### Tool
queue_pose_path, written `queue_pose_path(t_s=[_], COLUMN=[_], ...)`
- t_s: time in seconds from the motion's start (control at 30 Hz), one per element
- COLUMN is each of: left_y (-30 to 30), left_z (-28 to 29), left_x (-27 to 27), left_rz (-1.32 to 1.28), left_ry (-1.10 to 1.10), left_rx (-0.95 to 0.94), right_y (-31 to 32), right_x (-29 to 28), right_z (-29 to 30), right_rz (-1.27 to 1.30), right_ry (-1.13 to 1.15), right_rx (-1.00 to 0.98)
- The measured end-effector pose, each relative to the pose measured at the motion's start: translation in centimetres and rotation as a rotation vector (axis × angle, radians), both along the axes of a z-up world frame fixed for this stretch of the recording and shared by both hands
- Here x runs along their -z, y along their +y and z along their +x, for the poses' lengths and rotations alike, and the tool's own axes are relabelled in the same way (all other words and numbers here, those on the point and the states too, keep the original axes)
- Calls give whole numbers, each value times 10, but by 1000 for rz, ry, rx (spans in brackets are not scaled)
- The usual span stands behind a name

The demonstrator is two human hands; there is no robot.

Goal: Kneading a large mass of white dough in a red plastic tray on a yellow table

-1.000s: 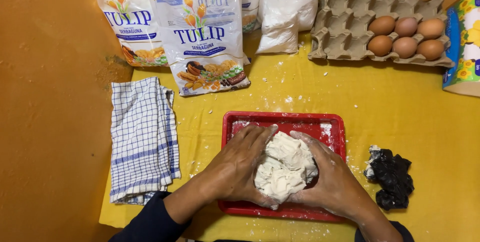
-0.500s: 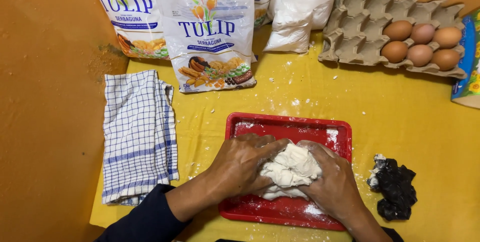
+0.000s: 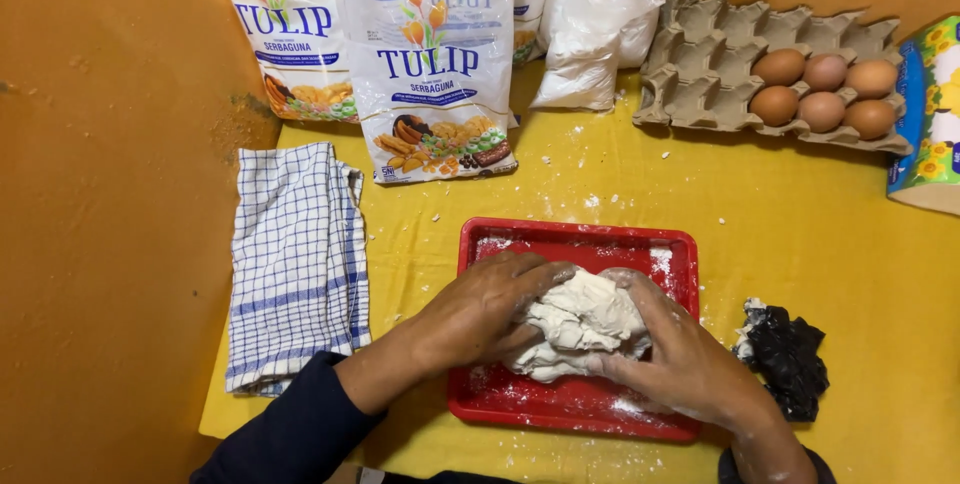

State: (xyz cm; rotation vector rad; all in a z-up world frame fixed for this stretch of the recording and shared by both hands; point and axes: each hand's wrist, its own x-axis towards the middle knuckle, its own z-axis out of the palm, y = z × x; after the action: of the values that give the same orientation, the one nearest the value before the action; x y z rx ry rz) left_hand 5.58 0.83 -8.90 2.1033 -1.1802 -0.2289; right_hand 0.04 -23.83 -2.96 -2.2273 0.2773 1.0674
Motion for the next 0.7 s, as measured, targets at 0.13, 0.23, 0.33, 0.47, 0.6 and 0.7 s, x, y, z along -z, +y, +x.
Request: queue_pose_path(t_s=[0.13,0.23,0.33,0.47,0.6,0.7], left_y=[9,14,12,-5,-15,-20], left_z=[-4,-14,-29,-35,-32,-26], left_x=[-39,-55,-40,-24,-11,-6], left_rz=[224,313,280,280,202,230], left_ry=[232,349,43,-93,-110,5], left_rx=[121,101,65,-20,-109,-122], right_y=[4,8,17,20,20,17], right_x=[-21,-12,10,38,47,53], right_z=[-13,-29,-45,-52,-42,-28], right_rz=[153,19,-55,-238,-381,-365], right_ry=[-110,-254,-585,-961,-925,-760], right_rx=[24,-94,-272,-356,-382,-379])
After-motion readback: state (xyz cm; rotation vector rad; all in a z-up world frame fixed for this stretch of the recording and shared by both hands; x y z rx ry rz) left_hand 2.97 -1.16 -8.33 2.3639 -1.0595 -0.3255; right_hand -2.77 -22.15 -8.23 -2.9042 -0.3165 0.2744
